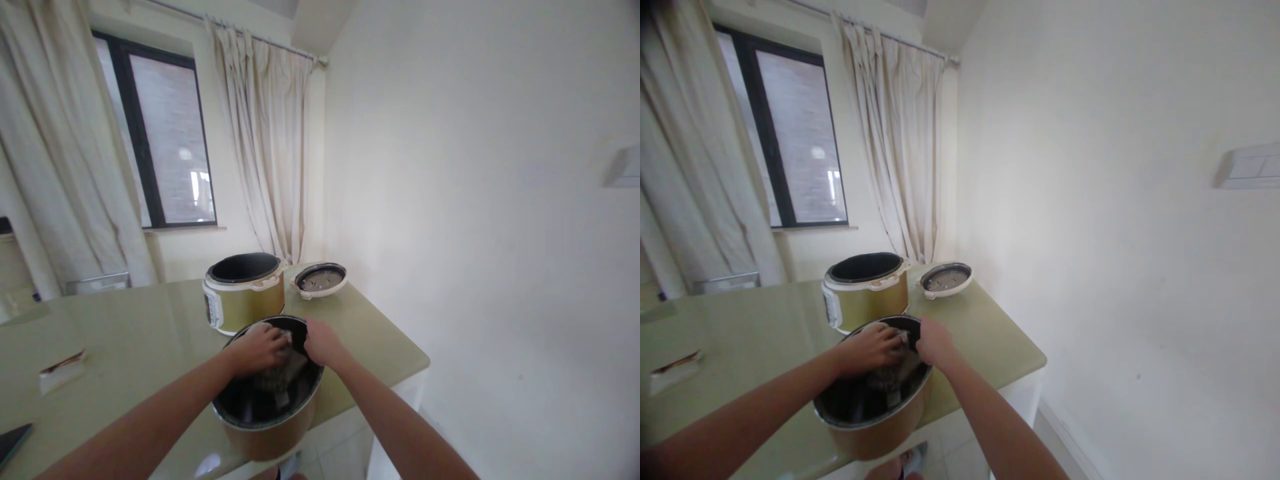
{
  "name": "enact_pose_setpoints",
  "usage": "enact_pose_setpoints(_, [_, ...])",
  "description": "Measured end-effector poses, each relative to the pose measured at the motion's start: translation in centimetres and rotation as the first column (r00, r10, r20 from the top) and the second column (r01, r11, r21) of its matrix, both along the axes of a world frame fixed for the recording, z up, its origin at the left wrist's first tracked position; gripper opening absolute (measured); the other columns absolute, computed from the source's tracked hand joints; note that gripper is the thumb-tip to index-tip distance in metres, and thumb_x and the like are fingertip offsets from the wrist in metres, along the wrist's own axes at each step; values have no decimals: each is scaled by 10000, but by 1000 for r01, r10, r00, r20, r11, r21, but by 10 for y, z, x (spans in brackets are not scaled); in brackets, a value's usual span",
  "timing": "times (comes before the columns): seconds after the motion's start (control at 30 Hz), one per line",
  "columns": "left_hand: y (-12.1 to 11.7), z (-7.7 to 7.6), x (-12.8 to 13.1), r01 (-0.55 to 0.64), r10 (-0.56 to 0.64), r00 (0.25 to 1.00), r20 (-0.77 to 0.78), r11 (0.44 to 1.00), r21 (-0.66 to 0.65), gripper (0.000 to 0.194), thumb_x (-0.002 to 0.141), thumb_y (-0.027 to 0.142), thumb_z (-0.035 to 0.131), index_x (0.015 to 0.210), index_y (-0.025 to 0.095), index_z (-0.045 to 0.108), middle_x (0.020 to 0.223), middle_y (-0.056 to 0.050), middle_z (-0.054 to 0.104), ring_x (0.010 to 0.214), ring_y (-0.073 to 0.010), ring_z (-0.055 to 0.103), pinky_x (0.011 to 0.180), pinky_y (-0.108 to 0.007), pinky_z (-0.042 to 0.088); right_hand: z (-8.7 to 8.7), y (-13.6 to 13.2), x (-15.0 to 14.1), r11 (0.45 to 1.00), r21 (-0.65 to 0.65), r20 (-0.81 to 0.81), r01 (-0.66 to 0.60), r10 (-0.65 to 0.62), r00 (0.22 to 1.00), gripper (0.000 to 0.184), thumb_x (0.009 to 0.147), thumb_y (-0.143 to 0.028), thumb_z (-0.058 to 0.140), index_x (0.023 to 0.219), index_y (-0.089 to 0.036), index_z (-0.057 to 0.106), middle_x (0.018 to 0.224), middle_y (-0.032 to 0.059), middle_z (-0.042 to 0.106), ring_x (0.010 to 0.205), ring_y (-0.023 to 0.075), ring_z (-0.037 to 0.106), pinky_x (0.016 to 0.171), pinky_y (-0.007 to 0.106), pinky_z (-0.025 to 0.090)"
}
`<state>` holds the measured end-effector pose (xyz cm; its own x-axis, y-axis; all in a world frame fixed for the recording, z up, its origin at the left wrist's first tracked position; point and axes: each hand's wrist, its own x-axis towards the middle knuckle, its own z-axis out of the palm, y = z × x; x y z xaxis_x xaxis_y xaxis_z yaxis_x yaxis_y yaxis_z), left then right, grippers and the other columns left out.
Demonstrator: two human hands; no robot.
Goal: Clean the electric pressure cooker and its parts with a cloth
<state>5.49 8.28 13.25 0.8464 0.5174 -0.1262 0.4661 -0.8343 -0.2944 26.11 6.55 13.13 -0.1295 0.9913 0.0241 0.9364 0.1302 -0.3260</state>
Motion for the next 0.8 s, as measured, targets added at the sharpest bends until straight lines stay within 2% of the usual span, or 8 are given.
enact_pose_setpoints(0.1, [-8, 7, -4, -343, 343, 939, -21, 934, -95, 640, 794, 272, 744, 1425, 219, 648, 1308, -205, 710, 1107, -396, 680, 928, -515, 526, 3, -1, -2, 999, -19, 17, 35, -34, 999, 338, 927, -154, 576, 1261, -169, 629, 1184, 170, 750, 1038, 284, 735, 793, 330, 500])
enact_pose_setpoints(0.23, [-23, 17, -2, -586, 583, 808, -84, 782, -212, 585, 718, 423, 778, 1207, 103, 766, 1149, -248, 763, 1041, -417, 719, 886, -514, 562, 8, -3, -4, 999, -40, 7, 19, -18, 1000, 355, 923, -138, 568, 1270, -176, 631, 1197, 163, 751, 1059, 282, 734, 806, 329, 515])
enact_pose_setpoints(0.3, [-30, 19, 1, -616, 605, 784, -141, 729, -298, 558, 688, 513, 777, 1062, 100, 807, 1051, -252, 781, 947, -405, 743, 782, -484, 586, 10, -2, -6, 999, -46, -1, 7, -7, 1000, 361, 917, -137, 581, 1271, -178, 636, 1197, 159, 754, 1077, 286, 731, 818, 330, 516])
enact_pose_setpoints(0.4, [-42, 17, 12, -518, 536, 835, -128, 683, -515, 448, 738, 503, 726, 1015, 162, 815, 1002, -180, 806, 911, -346, 758, 783, -441, 596, 8, 0, -10, 999, -47, -15, 1, -1, 1000, 382, 906, -136, 598, 1286, -163, 633, 1191, 170, 755, 1084, 296, 731, 822, 332, 517])
enact_pose_setpoints(0.47, [-50, 12, 26, -398, 479, 877, -34, 687, -607, 347, 828, 435, 648, 1055, 221, 801, 1065, -97, 818, 974, -272, 762, 863, -365, 589, 6, 2, -11, 999, -36, -30, -4, 3, 1000, 414, 918, -133, 577, 1331, -158, 611, 1197, 174, 753, 1085, 293, 733, 823, 329, 519])
enact_pose_setpoints(0.53, [-55, 5, 41, -350, 468, 882, 52, 725, -593, 302, 894, 377, 579, 1079, 251, 783, 1120, -53, 816, 1011, -223, 762, 893, -304, 574, 3, 4, -11, 1000, -22, -49, -22, 21, 999, 441, 939, -141, 551, 1377, -177, 589, 1211, 157, 753, 1098, 280, 731, 838, 321, 523])
enact_pose_setpoints(0.7, [-55, -2, 68, -501, 579, 807, 116, 776, -382, 353, 906, 315, 581, 1159, 132, 745, 1197, -250, 759, 1077, -394, 749, 885, -489, 582, 4, 5, -10, 999, -15, -65, -35, 34, 997, 396, 925, -159, 584, 1310, -209, 657, 1206, 123, 764, 1121, 277, 727, 881, 319, 530])
enact_pose_setpoints(0.8, [-48, 3, 72, -558, 603, 784, 150, 789, -258, 337, 947, 215, 528, 1198, 111, 727, 1255, -274, 724, 1183, -400, 710, 969, -522, 548, 6, 1, -11, 1000, -15, -58, 2, -3, 998, 341, 948, -206, 580, 1278, -204, 665, 1217, 133, 760, 1133, 287, 727, 885, 330, 537])
